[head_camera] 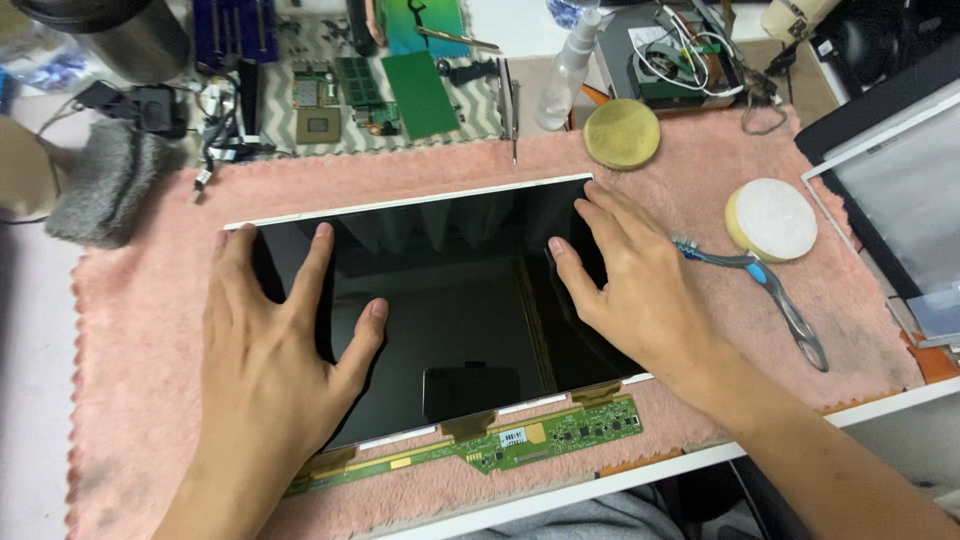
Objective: The person assembles a laptop screen by placing a white backlight diffuser onto a metal frame, then positioning the LCD panel on top. They align the components and use a screwdriver to secure the frame.
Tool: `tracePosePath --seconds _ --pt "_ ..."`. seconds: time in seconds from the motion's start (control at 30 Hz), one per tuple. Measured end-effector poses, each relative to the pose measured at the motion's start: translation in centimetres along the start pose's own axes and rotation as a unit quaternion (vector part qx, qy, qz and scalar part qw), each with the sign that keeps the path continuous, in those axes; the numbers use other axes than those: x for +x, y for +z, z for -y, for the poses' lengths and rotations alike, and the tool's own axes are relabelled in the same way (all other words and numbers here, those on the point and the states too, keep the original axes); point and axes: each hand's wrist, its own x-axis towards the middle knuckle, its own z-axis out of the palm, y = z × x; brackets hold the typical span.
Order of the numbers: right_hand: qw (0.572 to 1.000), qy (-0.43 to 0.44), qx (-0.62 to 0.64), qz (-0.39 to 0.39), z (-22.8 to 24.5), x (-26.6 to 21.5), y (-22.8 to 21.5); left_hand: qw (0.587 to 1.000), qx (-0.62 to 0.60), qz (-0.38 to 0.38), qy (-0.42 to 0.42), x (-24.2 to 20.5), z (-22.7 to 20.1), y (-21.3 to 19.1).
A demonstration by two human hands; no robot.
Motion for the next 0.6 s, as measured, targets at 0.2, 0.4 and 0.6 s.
tracePosePath --seconds 0.2,0.4,0.6 --pt "0.999 -0.019 -0.034 -0.011 0.2 0.4 0.0 1.000 0.009 0.015 0.002 0.2 -0.1 -0.2" --pt "0.998 0.000 -0.031 0.045 1.5 1.6 -0.3 1.000 -0.002 -0.004 0.029 0.9 -1.2 0.7" --pt "0.984 -0.150 0.059 0.082 8.7 3.4 3.4 0.989 -0.044 0.033 0.137 1.7 -4.6 3.8"
